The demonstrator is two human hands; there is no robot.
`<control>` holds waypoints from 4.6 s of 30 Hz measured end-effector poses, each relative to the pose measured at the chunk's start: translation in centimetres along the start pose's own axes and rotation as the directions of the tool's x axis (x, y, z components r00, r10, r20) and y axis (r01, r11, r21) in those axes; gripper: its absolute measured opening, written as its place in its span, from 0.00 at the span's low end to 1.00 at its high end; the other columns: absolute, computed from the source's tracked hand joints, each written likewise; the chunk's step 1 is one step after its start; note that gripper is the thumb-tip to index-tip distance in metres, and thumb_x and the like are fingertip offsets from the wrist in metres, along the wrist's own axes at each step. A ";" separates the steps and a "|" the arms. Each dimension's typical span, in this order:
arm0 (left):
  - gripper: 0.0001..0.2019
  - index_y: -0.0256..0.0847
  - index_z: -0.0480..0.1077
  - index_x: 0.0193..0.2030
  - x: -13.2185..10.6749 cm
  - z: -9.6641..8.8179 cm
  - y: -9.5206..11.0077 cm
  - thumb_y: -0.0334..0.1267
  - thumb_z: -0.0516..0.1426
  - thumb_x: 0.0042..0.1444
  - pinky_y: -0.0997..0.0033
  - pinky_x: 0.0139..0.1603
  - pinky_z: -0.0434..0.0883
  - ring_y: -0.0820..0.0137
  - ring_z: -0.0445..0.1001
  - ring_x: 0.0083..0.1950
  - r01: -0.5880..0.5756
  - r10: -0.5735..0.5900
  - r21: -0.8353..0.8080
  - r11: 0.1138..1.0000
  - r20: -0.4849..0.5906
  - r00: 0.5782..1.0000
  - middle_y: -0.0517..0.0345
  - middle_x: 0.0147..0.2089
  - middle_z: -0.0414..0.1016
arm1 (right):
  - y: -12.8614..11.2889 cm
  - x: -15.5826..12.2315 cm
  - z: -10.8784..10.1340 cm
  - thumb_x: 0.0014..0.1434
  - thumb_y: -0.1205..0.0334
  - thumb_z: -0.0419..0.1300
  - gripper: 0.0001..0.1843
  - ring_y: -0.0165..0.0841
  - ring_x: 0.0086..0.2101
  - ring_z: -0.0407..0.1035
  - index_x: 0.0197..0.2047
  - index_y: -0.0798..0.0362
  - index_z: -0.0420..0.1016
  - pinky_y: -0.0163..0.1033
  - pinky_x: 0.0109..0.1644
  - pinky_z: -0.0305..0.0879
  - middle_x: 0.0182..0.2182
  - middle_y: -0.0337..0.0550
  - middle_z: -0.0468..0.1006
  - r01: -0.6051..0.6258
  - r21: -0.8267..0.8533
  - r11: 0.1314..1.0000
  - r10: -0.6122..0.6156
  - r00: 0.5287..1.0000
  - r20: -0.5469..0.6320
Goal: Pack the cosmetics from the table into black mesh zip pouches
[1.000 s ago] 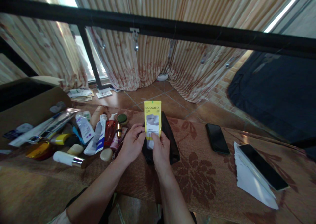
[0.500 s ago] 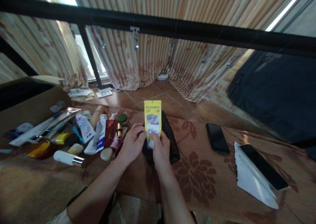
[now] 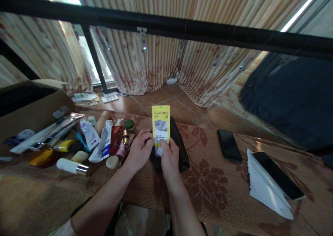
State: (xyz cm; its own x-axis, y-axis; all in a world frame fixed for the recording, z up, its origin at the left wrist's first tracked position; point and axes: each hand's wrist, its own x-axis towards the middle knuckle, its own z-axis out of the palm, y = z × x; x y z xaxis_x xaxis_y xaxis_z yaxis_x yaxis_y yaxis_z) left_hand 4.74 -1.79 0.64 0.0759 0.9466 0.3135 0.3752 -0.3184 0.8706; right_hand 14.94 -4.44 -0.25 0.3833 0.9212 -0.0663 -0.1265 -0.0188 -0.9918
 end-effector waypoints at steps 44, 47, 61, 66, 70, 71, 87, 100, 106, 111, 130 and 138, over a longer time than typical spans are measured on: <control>0.10 0.38 0.69 0.26 -0.1 0.1 -0.2 0.27 0.50 0.54 0.70 0.48 0.69 0.69 0.72 0.44 0.003 -0.003 0.001 1.000 0.006 1.000 0.54 0.39 0.71 | 0.2 0.1 0.2 0.47 0.56 0.60 0.14 0.26 0.25 0.60 0.34 0.56 0.77 0.32 0.29 0.57 0.25 0.36 0.72 0.013 0.048 0.999 -0.013 1.000 0.003; 0.10 0.39 0.69 0.25 -0.1 0.1 -0.2 0.26 0.50 0.54 0.70 0.49 0.69 0.69 0.72 0.45 0.001 -0.001 0.004 1.000 0.006 1.000 0.55 0.40 0.71 | 0.2 0.1 0.2 0.47 0.55 0.61 0.14 0.26 0.25 0.61 0.34 0.56 0.77 0.32 0.29 0.57 0.25 0.36 0.73 0.006 0.049 0.999 -0.006 1.000 -0.003; 0.10 0.39 0.68 0.24 0.1 0.0 -0.1 0.26 0.50 0.54 0.70 0.49 0.68 0.69 0.72 0.45 -0.004 0.004 0.020 1.000 0.006 1.000 0.54 0.39 0.71 | 0.0 0.1 0.3 0.45 0.58 0.62 0.14 0.27 0.27 0.64 0.36 0.56 0.77 0.32 0.30 0.59 0.28 0.38 0.75 0.006 0.055 0.998 -0.006 1.000 0.001; 0.10 0.39 0.68 0.24 0.0 0.0 -0.1 0.26 0.50 0.53 0.70 0.48 0.69 0.69 0.72 0.44 -0.001 0.001 0.026 1.000 0.001 1.000 0.55 0.39 0.71 | 0.0 0.0 0.3 0.46 0.59 0.62 0.14 0.26 0.26 0.62 0.36 0.57 0.77 0.30 0.29 0.58 0.27 0.36 0.74 0.003 0.064 0.998 -0.003 1.000 0.004; 0.11 0.39 0.68 0.24 0.0 0.1 -0.1 0.26 0.50 0.53 0.70 0.48 0.69 0.69 0.72 0.44 -0.011 0.011 0.025 1.000 -0.003 1.000 0.55 0.39 0.71 | 0.0 0.0 0.2 0.46 0.58 0.62 0.14 0.26 0.27 0.62 0.37 0.56 0.77 0.31 0.30 0.58 0.26 0.36 0.73 0.004 0.060 0.998 -0.005 1.000 0.010; 0.10 0.39 0.68 0.24 0.0 0.1 -0.2 0.27 0.50 0.53 0.70 0.48 0.69 0.69 0.72 0.44 -0.011 0.011 0.023 1.000 -0.004 1.000 0.55 0.39 0.71 | 0.0 0.0 0.2 0.46 0.58 0.62 0.15 0.26 0.27 0.62 0.37 0.56 0.77 0.31 0.30 0.58 0.26 0.36 0.73 0.001 0.059 0.998 -0.002 1.000 0.009; 0.10 0.39 0.71 0.28 0.0 0.0 -0.1 0.26 0.51 0.53 0.68 0.51 0.68 0.68 0.72 0.47 -0.001 0.001 0.001 1.000 0.022 1.000 0.54 0.40 0.71 | -0.3 -0.1 0.2 0.47 0.56 0.59 0.16 0.28 0.26 0.61 0.37 0.57 0.78 0.32 0.29 0.57 0.26 0.38 0.74 0.006 0.008 1.000 -0.006 1.000 -0.018; 0.11 0.40 0.71 0.29 -0.1 0.0 0.0 0.24 0.50 0.52 0.68 0.51 0.69 0.69 0.71 0.46 0.000 0.002 -0.027 1.000 0.048 0.999 0.56 0.41 0.71 | 0.1 0.1 0.1 0.47 0.57 0.59 0.15 0.28 0.25 0.61 0.36 0.56 0.78 0.32 0.29 0.58 0.26 0.36 0.74 0.001 0.034 0.999 0.000 1.000 -0.016; 0.11 0.40 0.70 0.29 -0.1 0.0 -0.1 0.25 0.49 0.54 0.69 0.51 0.68 0.69 0.71 0.45 -0.001 0.002 -0.021 1.000 0.057 0.998 0.56 0.41 0.71 | 0.2 0.1 0.1 0.47 0.58 0.59 0.14 0.27 0.24 0.60 0.35 0.56 0.78 0.32 0.28 0.58 0.24 0.35 0.72 -0.001 0.043 0.999 0.002 1.000 -0.010; 0.11 0.40 0.70 0.29 -0.1 0.0 -0.2 0.25 0.49 0.54 0.68 0.50 0.68 0.68 0.71 0.45 -0.006 0.007 -0.017 1.000 0.056 0.998 0.55 0.40 0.70 | 0.2 0.1 0.1 0.46 0.58 0.58 0.14 0.28 0.25 0.60 0.35 0.55 0.78 0.33 0.30 0.58 0.24 0.35 0.72 -0.003 0.022 1.000 0.003 1.000 -0.020; 0.11 0.40 0.67 0.28 0.0 -0.1 0.0 0.25 0.48 0.54 0.70 0.43 0.68 0.69 0.69 0.41 0.015 -0.015 -0.002 1.000 0.073 0.997 0.58 0.35 0.67 | 0.5 0.2 0.0 0.46 0.60 0.58 0.11 0.28 0.27 0.61 0.33 0.55 0.76 0.32 0.31 0.58 0.26 0.35 0.72 0.028 0.034 0.999 -0.029 1.000 0.005; 0.10 0.41 0.66 0.27 0.0 0.0 0.0 0.25 0.48 0.54 0.70 0.44 0.68 0.69 0.69 0.41 0.006 -0.006 0.011 1.000 0.060 0.998 0.58 0.34 0.67 | 0.7 0.3 0.0 0.46 0.59 0.58 0.12 0.29 0.27 0.61 0.33 0.55 0.76 0.33 0.32 0.59 0.26 0.36 0.71 0.044 0.025 0.999 -0.044 0.999 0.006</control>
State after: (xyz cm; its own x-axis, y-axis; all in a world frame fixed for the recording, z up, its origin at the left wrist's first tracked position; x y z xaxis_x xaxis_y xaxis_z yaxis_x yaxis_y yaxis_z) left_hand 4.70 -1.76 0.62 0.1285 0.9499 0.2849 0.3858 -0.3126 0.8680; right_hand 14.97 -4.18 -0.93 0.3826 0.9237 -0.0221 -0.1325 0.0311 -0.9907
